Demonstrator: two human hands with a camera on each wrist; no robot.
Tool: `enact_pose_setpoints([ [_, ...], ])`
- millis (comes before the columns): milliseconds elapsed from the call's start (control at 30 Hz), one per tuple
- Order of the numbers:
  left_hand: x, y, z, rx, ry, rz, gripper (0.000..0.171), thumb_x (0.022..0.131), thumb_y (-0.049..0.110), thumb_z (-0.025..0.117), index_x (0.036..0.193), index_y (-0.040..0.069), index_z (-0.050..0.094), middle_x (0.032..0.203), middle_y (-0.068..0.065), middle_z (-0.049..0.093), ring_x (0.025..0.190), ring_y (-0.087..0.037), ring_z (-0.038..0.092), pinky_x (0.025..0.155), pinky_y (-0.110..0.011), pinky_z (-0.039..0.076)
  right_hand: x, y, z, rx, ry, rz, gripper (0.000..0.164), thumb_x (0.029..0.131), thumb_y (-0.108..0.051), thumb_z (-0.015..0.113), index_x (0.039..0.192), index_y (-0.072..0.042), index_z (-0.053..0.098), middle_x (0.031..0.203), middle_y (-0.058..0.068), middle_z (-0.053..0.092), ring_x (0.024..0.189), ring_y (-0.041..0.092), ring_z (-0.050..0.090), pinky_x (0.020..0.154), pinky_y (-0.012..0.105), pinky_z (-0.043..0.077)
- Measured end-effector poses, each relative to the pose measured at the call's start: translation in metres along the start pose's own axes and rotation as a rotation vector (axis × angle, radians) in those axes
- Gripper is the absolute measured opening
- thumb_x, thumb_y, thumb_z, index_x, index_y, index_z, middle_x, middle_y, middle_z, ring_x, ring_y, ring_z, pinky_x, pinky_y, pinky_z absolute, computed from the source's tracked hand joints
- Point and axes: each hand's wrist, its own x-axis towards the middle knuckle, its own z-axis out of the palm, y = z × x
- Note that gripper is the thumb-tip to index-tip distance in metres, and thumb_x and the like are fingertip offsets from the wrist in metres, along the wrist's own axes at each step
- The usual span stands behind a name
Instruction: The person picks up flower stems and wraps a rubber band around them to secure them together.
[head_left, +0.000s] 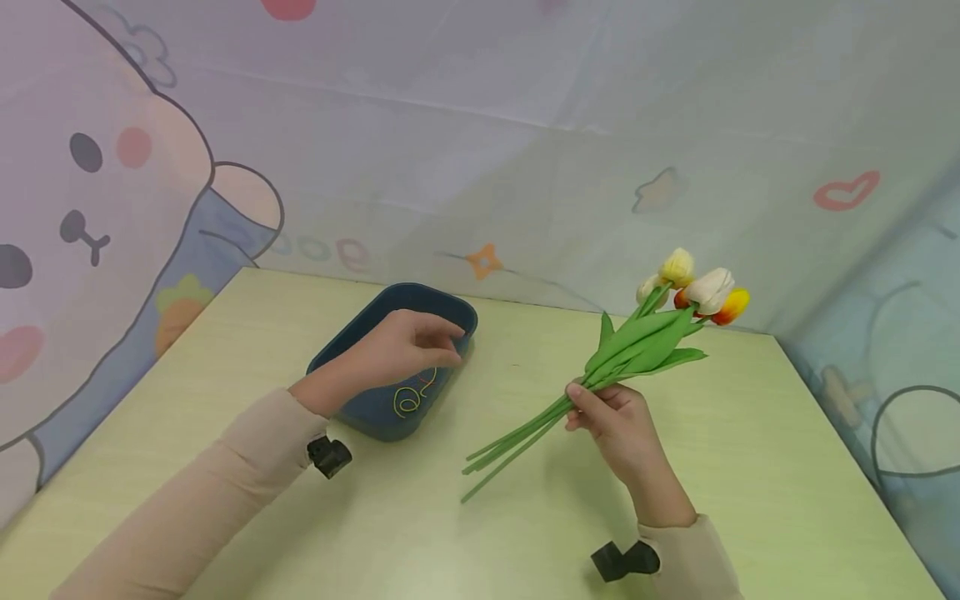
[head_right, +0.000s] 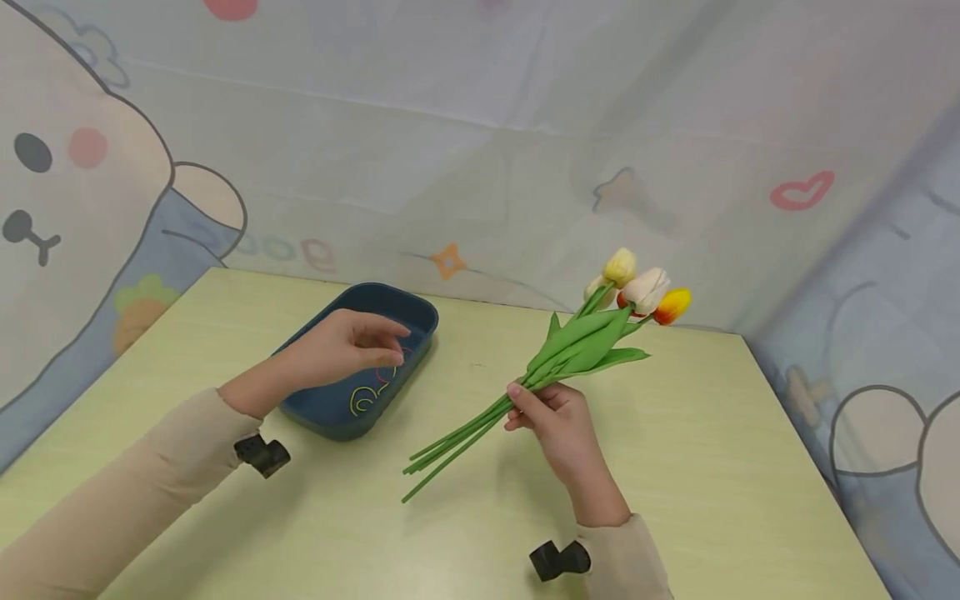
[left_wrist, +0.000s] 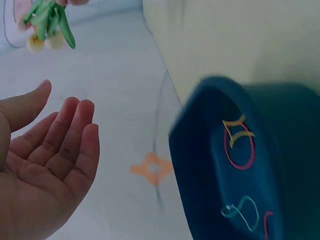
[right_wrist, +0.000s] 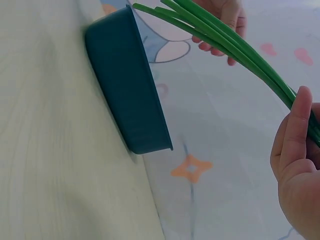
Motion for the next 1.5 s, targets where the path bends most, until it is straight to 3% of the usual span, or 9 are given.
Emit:
enact_pose_setpoints([
  [200,-0.001,-0.027,-0.015,0.092,0.026,-0.024,0.037,0.093,0.015,0.065,0.127,0.002,0.06,0.106,-0.008,0.069,0.097,-0.021,0.066,0.086,-0.039,0.051,0.001,0.002,-0.003,-0.005,-0.008,0.004,0.022,0.096,-0.001,0.056,0.082,-0.015,0.067,0.072,-0.005,0.061,0.061,0.005,0.061,0.065,0.021,0.054],
  [367,0.0,-0.051,-0.022,0.12,0.053,-0.075,0.033,0.093,0.014,0.064,0.123,0.0,0.062,0.11,-0.013,0.067,0.102,-0.027,0.064,0.086,-0.041,0.051,0.001,0.003,-0.004,-0.007,-0.016,-0.005,0.024,0.096,-0.001,0.055,0.082,-0.015,0.067,0.072,-0.005,0.061,0.061,0.005,0.061,0.065,0.021,0.054],
  [567,0.005,-0.074,-0.017,0.159,0.04,-0.129,0.032,0.093,0.013,0.063,0.121,-0.003,0.062,0.112,-0.016,0.066,0.105,-0.03,0.062,0.088,-0.043,0.051,0.001,0.003,-0.004,-0.005,-0.017,-0.01,0.023,0.096,-0.001,0.056,0.082,-0.015,0.067,0.072,-0.005,0.061,0.062,0.005,0.061,0.064,0.021,0.054],
  [767,0.015,-0.092,-0.007,0.198,0.003,-0.137,0.027,0.092,0.008,0.064,0.115,-0.006,0.064,0.106,-0.016,0.068,0.1,-0.03,0.064,0.086,-0.043,0.052,0.001,0.003,-0.005,-0.003,-0.017,-0.011,0.022,0.096,-0.001,0.056,0.082,-0.014,0.067,0.073,-0.005,0.062,0.062,0.006,0.061,0.064,0.021,0.054],
  [933,0.023,-0.102,0.001,0.269,-0.048,-0.126,0.02,0.09,0.009,0.067,0.105,-0.003,0.069,0.1,-0.014,0.068,0.092,-0.026,0.064,0.08,-0.039,0.053,0.001,0.003,-0.006,-0.013,-0.013,-0.001,0.021,0.095,0.0,0.056,0.083,-0.014,0.067,0.074,-0.004,0.062,0.062,0.006,0.061,0.064,0.021,0.054],
  [1100,0.027,-0.108,0.006,0.283,-0.097,-0.13,0.017,0.088,0.008,0.069,0.101,-0.001,0.07,0.093,-0.009,0.069,0.084,-0.02,0.063,0.075,-0.035,0.052,0.001,0.003,-0.006,-0.017,-0.012,0.01,0.021,0.095,-0.001,0.057,0.084,-0.016,0.067,0.076,-0.005,0.062,0.063,0.006,0.061,0.065,0.021,0.054],
  [1500,0.03,-0.115,0.013,0.26,-0.114,-0.137,0.012,0.081,0.007,0.075,0.09,0.0,0.071,0.081,-0.005,0.068,0.074,-0.014,0.058,0.069,-0.029,0.049,0.001,0.004,-0.007,-0.022,-0.013,0.012,0.022,0.095,-0.001,0.057,0.083,-0.016,0.067,0.074,-0.005,0.062,0.062,0.006,0.061,0.065,0.021,0.054],
])
